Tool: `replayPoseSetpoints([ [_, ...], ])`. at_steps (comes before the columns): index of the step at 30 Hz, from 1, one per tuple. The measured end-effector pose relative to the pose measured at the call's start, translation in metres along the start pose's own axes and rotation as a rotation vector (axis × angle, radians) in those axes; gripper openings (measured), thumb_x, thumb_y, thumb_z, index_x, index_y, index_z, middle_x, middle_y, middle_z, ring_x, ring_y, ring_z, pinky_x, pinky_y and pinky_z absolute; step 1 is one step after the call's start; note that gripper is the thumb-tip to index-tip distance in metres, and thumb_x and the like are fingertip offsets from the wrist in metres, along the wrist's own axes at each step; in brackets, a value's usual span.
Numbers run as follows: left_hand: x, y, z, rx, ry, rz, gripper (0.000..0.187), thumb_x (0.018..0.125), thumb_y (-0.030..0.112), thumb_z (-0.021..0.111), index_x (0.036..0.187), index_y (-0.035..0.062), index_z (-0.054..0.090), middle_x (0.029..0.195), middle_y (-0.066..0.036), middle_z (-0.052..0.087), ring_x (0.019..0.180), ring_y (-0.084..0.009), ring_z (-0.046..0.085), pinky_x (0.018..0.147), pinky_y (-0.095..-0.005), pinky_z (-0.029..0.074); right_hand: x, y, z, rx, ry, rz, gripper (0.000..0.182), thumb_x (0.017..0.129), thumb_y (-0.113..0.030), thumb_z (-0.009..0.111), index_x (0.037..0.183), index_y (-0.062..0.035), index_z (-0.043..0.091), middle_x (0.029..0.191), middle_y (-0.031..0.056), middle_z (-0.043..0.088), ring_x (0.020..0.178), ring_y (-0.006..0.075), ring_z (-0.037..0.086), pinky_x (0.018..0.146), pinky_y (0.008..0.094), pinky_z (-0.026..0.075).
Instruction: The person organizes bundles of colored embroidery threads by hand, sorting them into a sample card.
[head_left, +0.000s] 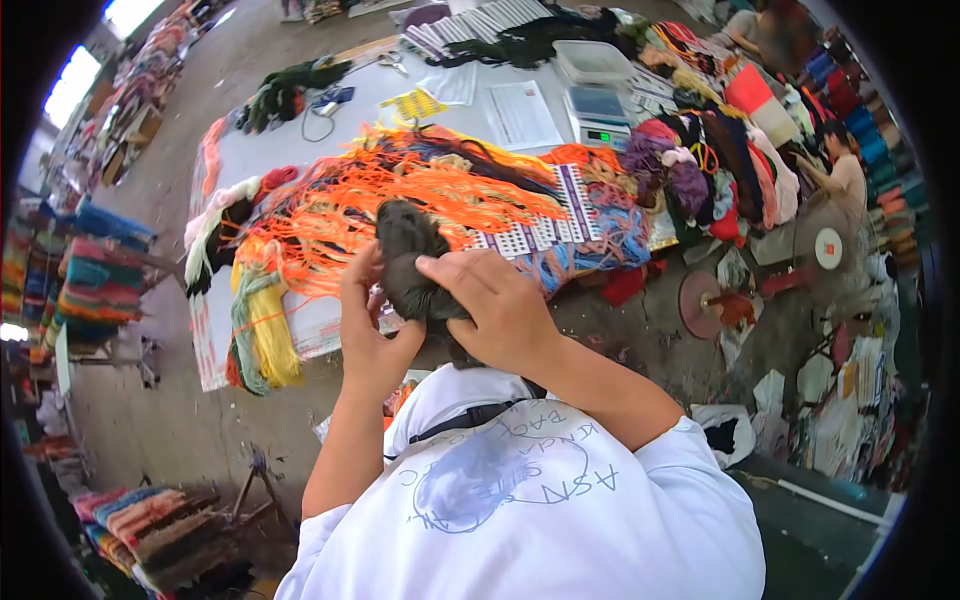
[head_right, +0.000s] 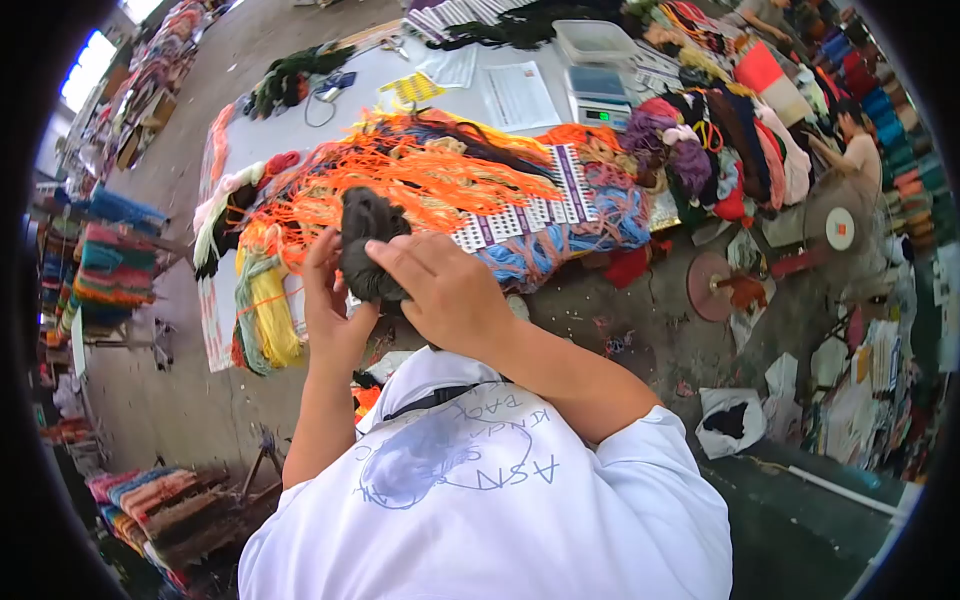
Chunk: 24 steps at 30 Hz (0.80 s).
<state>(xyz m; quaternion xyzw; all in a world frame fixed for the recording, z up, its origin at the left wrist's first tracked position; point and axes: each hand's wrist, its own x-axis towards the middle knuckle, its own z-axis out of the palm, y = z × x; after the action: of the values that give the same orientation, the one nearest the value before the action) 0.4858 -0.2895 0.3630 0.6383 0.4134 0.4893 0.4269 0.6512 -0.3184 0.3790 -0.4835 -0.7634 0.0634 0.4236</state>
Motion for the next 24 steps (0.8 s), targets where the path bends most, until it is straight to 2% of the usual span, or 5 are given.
replayPoseSetpoints([
  [9, 0.022, -0.009, 0.035, 0.259, -0.084, 0.019, 0.031, 0.064, -0.003, 0.052, 0.095, -0.0023, 0.056, 0.079, -0.003, 0.052, 0.077, -0.0143, 0.054, 0.069, -0.0210, 0.042, -0.012, 0.064, -0.016, -0.040, 0.191, -0.074, 0.042, 0.059, -0.009, 0.067, 0.100, -0.0080, 0.062, 0.096, 0.0031, 0.058, 0.085, 0.0212, 0.058, 0.069, 0.0325, 0.052],
  [13, 0.032, -0.022, 0.048, -0.171, 0.009, -0.271, 0.022, 0.077, -0.005, 0.048, 0.096, -0.0014, 0.058, 0.091, -0.003, 0.058, 0.081, -0.0088, 0.056, 0.072, -0.0209, 0.044, 0.000, 0.077, -0.030, 0.038, 0.196, -0.155, 0.037, 0.053, -0.009, 0.069, 0.090, -0.0075, 0.065, 0.091, 0.0018, 0.059, 0.084, 0.0215, 0.060, 0.068, 0.0331, 0.051],
  [17, 0.032, -0.055, 0.063, -0.478, 0.096, -0.428, 0.027, 0.077, -0.005, 0.048, 0.102, -0.0002, 0.056, 0.100, -0.005, 0.057, 0.089, -0.0112, 0.055, 0.077, -0.0228, 0.045, 0.004, 0.093, -0.027, 0.093, 0.169, -0.307, 0.034, 0.053, -0.011, 0.070, 0.085, -0.0079, 0.063, 0.092, 0.0027, 0.057, 0.088, 0.0210, 0.058, 0.072, 0.0338, 0.050],
  [20, 0.031, -0.038, 0.079, -0.393, 0.096, -0.342, 0.035, 0.074, -0.007, 0.048, 0.108, 0.0010, 0.051, 0.112, -0.006, 0.050, 0.099, -0.0123, 0.052, 0.080, -0.0228, 0.045, 0.012, 0.107, -0.033, 0.228, 0.058, -0.209, 0.032, 0.055, -0.011, 0.070, 0.086, -0.0080, 0.060, 0.092, 0.0037, 0.056, 0.088, 0.0217, 0.058, 0.068, 0.0340, 0.051],
  [24, 0.038, -0.026, 0.087, -0.006, 0.017, -0.337, 0.035, 0.066, -0.010, 0.052, 0.099, 0.0026, 0.047, 0.103, -0.003, 0.043, 0.092, -0.0121, 0.049, 0.078, -0.0208, 0.043, 0.023, 0.126, -0.033, 0.130, -0.117, -0.043, 0.026, 0.064, -0.009, 0.067, 0.088, -0.0091, 0.057, 0.091, 0.0040, 0.054, 0.083, 0.0232, 0.059, 0.061, 0.0342, 0.052],
])
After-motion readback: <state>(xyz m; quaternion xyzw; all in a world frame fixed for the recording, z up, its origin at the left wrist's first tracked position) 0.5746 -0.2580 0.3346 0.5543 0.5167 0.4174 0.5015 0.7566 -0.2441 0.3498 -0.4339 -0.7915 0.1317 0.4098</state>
